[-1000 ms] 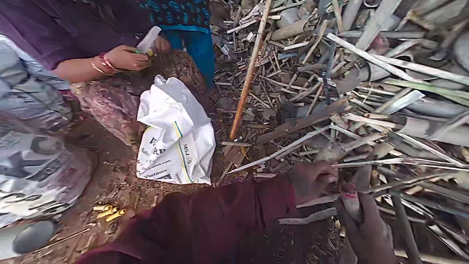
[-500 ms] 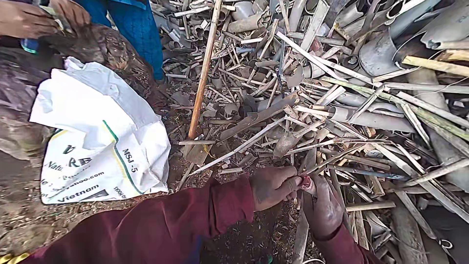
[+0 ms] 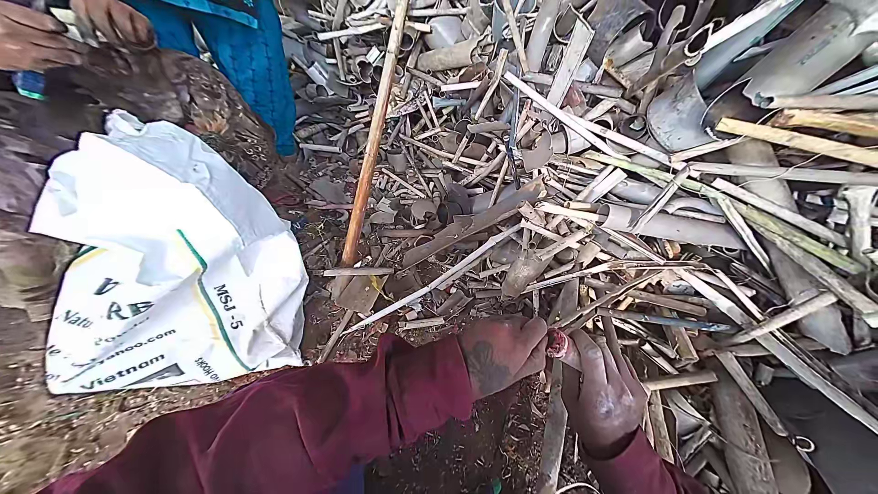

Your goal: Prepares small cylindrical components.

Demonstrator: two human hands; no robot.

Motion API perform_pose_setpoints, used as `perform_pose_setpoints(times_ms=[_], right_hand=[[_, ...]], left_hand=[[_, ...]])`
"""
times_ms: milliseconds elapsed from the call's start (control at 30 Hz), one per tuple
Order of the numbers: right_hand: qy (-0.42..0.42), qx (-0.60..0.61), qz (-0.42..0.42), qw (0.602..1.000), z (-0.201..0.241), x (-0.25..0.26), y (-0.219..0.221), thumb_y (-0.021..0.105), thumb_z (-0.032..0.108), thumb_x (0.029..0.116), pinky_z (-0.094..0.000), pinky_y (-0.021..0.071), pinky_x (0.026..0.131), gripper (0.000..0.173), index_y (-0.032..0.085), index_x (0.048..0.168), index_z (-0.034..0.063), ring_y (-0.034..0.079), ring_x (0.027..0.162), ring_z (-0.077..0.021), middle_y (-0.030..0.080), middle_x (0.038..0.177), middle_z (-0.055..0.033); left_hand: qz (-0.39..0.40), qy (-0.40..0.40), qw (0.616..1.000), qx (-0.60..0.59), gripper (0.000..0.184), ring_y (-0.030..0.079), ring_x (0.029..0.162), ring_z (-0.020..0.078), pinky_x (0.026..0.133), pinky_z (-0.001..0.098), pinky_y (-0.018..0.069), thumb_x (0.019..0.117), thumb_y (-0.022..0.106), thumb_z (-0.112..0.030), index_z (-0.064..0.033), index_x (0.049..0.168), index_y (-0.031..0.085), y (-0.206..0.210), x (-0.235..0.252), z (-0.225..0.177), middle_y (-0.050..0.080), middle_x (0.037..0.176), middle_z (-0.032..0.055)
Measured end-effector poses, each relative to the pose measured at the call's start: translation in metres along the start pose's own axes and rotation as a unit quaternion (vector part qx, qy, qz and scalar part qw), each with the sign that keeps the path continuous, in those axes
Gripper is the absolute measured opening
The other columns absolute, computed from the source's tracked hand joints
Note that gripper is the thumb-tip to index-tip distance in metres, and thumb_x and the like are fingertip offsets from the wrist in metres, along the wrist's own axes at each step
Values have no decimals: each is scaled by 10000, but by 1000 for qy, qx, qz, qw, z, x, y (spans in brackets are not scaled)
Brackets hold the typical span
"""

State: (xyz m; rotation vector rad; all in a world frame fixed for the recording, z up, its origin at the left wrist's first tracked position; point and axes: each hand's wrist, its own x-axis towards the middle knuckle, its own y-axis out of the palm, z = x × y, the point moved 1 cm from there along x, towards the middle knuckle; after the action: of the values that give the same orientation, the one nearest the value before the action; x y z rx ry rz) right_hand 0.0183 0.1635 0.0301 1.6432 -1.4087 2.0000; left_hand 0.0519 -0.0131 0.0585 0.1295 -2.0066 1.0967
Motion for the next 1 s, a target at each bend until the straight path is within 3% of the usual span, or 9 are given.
perform_pose_setpoints(times_ms=[233,367,467,533,633,700,800,933,1000], right_hand=[[18,213,47,976,-12,3,-14,573,266,976,-235,552,681,283,677,1084,26,702,775,-131,740,876,-114],[15,336,78,939,-1,0,-38,504,352,1066,-153,508,645,261,561,977,113,592,681,-36,584,762,-7],[101,364,100,921,-13,-5,-40,577,355,1041,-94,520,711,292,579,1092,68,611,750,71,643,835,11],[149,405,113,895,-25,-15,-27,614,331,1015,-105,540,709,320,596,1120,28,616,753,92,666,849,30],[178,469,142,853,-25,-20,-18,645,328,998,-117,538,696,308,607,1103,41,601,742,99,654,847,78],[165,489,149,844,-20,-18,-14,641,342,1008,-118,541,704,296,607,1106,64,602,747,97,653,851,78],[157,498,151,839,-14,-19,-11,640,327,1007,-114,544,765,298,616,1141,62,620,821,106,675,887,74],[149,513,167,829,-13,-22,-11,635,326,1013,-116,543,801,303,618,1177,71,624,853,104,680,921,69],[144,519,167,826,-13,-23,-11,630,341,1018,-118,541,781,288,610,1150,87,617,829,95,660,888,68]], left_hand=[[-50,153,986,42,172,693,635,211,585,279,567,980,539,-104,-29,857,634,-9,1,6,665,687,111],[23,-112,992,57,203,679,615,354,557,509,550,974,563,-63,86,881,664,-39,13,67,654,701,209],[64,-260,963,27,272,715,805,404,772,601,552,1042,564,-140,96,1030,699,-65,20,105,717,876,246],[129,-283,949,-50,231,711,872,362,842,546,545,1019,607,-130,73,1070,706,-47,16,86,724,948,227],[217,-230,939,-133,244,693,1070,369,990,488,505,1007,506,38,91,1153,695,-22,13,46,718,1111,247],[187,-133,958,-173,299,687,1082,378,987,468,518,904,477,187,108,1068,714,-12,10,37,712,1098,261],[72,-28,974,-215,226,695,783,274,782,364,553,853,480,139,71,823,694,-1,7,25,705,805,187],[28,-74,959,-273,245,553,621,78,603,194,431,919,467,-13,49,744,626,-5,7,8,601,657,107],[32,-114,950,-289,239,527,631,26,595,160,404,930,470,-29,57,799,650,-6,6,5,604,686,90]])
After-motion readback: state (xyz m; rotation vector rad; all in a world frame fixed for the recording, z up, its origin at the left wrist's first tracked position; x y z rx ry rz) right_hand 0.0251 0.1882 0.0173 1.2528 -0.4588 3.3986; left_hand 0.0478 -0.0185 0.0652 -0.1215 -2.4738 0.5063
